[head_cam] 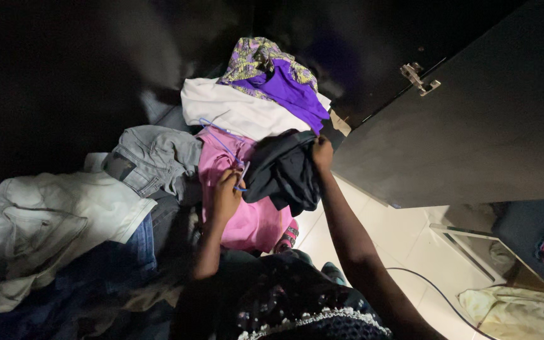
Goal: The person folds multiple pieces of clothing including a patterned blue garment, a striped shirt, a pink shirt, and a white shirt, placing them onto a blue plastic table after picking them up from a closet shelf.
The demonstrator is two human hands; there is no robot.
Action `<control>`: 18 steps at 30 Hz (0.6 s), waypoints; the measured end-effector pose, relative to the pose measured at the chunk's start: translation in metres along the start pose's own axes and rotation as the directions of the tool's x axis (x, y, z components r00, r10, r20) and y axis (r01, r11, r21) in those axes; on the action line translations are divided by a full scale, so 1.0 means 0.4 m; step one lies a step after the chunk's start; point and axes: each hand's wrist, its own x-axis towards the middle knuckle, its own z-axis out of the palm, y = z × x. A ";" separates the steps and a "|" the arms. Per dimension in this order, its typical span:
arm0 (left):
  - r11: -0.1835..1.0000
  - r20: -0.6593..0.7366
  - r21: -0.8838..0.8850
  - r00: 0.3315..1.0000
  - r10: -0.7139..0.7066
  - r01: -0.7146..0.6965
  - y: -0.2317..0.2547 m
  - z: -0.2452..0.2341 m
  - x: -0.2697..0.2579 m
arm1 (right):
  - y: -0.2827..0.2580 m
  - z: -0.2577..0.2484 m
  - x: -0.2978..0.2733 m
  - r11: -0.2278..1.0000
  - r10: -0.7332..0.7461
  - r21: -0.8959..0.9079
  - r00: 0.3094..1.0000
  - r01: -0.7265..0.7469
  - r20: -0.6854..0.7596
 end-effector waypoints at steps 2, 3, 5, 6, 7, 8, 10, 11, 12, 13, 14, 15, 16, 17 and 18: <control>0.990 0.021 0.101 0.994 -0.104 0.101 0.004 -0.014 0.006 | 0.000 -0.006 -0.003 0.999 0.042 -0.005 0.999 -0.042 0.027; 0.989 0.016 0.103 0.994 -0.107 0.105 0.004 -0.019 0.007 | 0.001 -0.010 -0.011 0.998 -0.048 0.056 0.991 0.041 0.125; 0.974 -0.050 0.074 0.977 -0.209 0.213 -0.005 -0.032 0.017 | -0.006 -0.007 -0.043 0.985 -0.143 0.127 0.966 0.117 0.214; 0.974 -0.050 0.076 0.976 -0.211 0.214 -0.012 -0.034 0.025 | -0.010 -0.001 -0.072 0.987 -0.106 0.151 0.936 0.058 0.334; 0.989 -0.074 0.040 0.988 -0.138 0.141 -0.022 -0.035 0.037 | -0.018 0.002 -0.094 0.986 -0.073 0.168 0.890 -0.004 0.450; 0.998 -0.100 0.004 0.993 -0.067 0.068 -0.030 -0.035 0.041 | -0.023 -0.010 -0.101 0.986 -0.071 0.168 0.889 -0.006 0.453; 0.994 -0.067 -0.021 0.992 -0.109 0.108 -0.043 -0.042 0.045 | -0.032 -0.047 -0.098 0.947 -0.319 0.095 0.938 0.308 0.138; 0.988 -0.033 -0.046 0.989 -0.147 0.146 -0.044 -0.048 0.046 | -0.037 -0.072 -0.090 0.959 -0.246 0.160 0.968 0.235 0.057; 0.988 -0.038 -0.043 0.988 -0.149 0.147 -0.042 -0.055 0.050 | -0.056 -0.099 -0.083 0.959 -0.164 0.232 0.986 0.164 -0.020; 0.994 -0.002 0.003 0.994 -0.113 0.113 -0.036 -0.063 0.053 | -0.090 -0.119 -0.086 0.958 -0.167 0.234 0.986 0.166 -0.016; 0.996 0.039 0.045 0.996 -0.077 0.075 -0.026 -0.065 0.056 | -0.122 -0.149 -0.092 0.935 -0.172 0.314 0.985 0.165 -0.006; 0.996 0.039 0.046 0.996 -0.076 0.074 -0.017 -0.063 0.060 | -0.154 -0.175 -0.099 0.906 -0.178 0.391 0.984 0.162 0.004; 0.989 -0.008 0.131 0.997 -0.074 0.074 -0.010 -0.055 0.060 | -0.183 -0.196 -0.108 0.907 -0.177 0.388 0.984 0.163 0.002; 0.973 -0.054 0.216 0.996 -0.068 0.078 -0.009 -0.044 0.060 | -0.209 -0.209 -0.119 0.889 -0.210 0.428 0.976 0.164 0.062; 0.973 -0.053 0.215 0.996 -0.068 0.078 -0.017 -0.034 0.059 | -0.233 -0.218 -0.128 0.869 -0.243 0.469 0.962 0.160 0.122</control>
